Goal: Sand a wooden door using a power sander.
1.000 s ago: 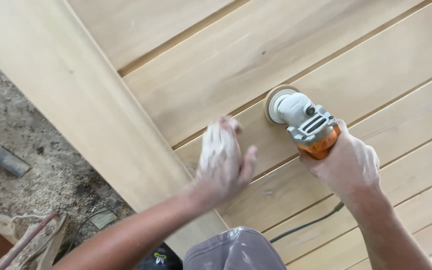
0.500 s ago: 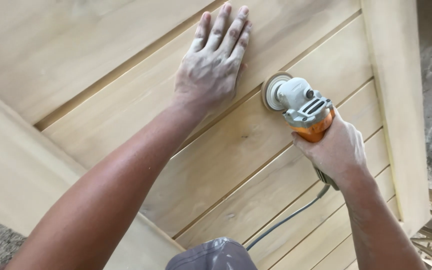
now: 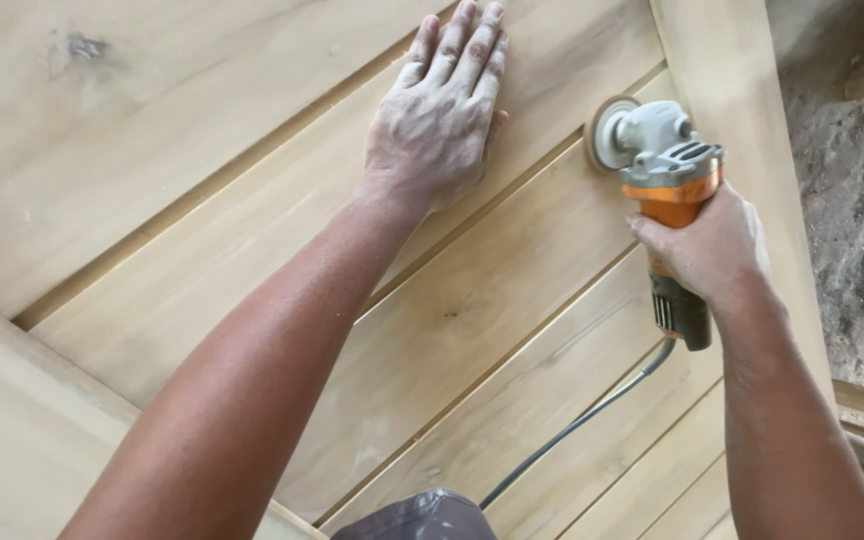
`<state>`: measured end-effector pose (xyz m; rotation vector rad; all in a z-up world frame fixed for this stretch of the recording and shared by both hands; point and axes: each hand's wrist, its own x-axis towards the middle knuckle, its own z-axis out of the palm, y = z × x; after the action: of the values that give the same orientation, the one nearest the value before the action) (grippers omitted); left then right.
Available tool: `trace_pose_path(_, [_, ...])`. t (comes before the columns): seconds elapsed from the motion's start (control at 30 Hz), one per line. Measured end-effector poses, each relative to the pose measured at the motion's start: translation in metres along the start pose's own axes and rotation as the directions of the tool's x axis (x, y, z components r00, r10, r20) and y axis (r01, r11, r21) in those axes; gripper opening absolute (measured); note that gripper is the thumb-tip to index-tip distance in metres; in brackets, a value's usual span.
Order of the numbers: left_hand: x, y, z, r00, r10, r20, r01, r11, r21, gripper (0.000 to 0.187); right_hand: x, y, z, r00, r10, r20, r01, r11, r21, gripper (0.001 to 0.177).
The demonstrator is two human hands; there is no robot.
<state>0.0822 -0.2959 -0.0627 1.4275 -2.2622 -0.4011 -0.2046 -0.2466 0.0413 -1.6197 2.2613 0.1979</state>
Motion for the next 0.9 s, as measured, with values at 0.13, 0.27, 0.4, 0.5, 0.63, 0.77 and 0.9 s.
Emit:
trace_pose_path(0.13, [0.007,0.001,0.003,1.0,-0.001,-0.015,0.002,1.0,0.018,0.063,0.021,0.012,-0.007,0.999,0.032,-0.019,-0.031,0.998,0.047,0.051])
trace_pose_path(0.27, [0.009,0.001,0.006,1.0,-0.001,-0.026,0.001,1.0,0.024,0.062,0.031,0.012,-0.011,0.997,0.072,-0.014,-0.07,0.994,0.086,0.051])
trace_pose_path(0.4, [0.01,0.002,0.006,1.0,0.008,-0.005,-0.008,1.0,0.016,0.062,0.037,0.027,-0.007,0.995,0.093,-0.02,-0.092,0.995,0.038,0.052])
trace_pose_path(0.5, [0.012,0.001,0.006,1.0,0.012,-0.006,-0.012,0.999,0.031,0.062,0.033,0.038,-0.007,0.995,0.1,-0.022,-0.099,0.995,0.025,0.053])
trace_pose_path(0.63, [0.011,0.002,0.005,1.0,0.007,0.002,-0.007,1.0,0.008,0.063,0.015,0.059,-0.004,0.989,0.147,0.001,-0.147,0.989,0.033,0.053])
trace_pose_path(0.77, [0.011,0.002,0.002,0.999,0.004,0.033,-0.004,1.0,-0.011,0.063,0.0,0.092,0.004,0.987,0.16,-0.006,-0.16,0.986,0.043,0.053])
trace_pose_path(0.9, [0.01,0.005,0.004,1.0,0.005,0.023,-0.005,1.0,-0.009,0.061,-0.015,0.1,0.004,0.986,0.164,-0.002,-0.163,0.984,0.077,0.053])
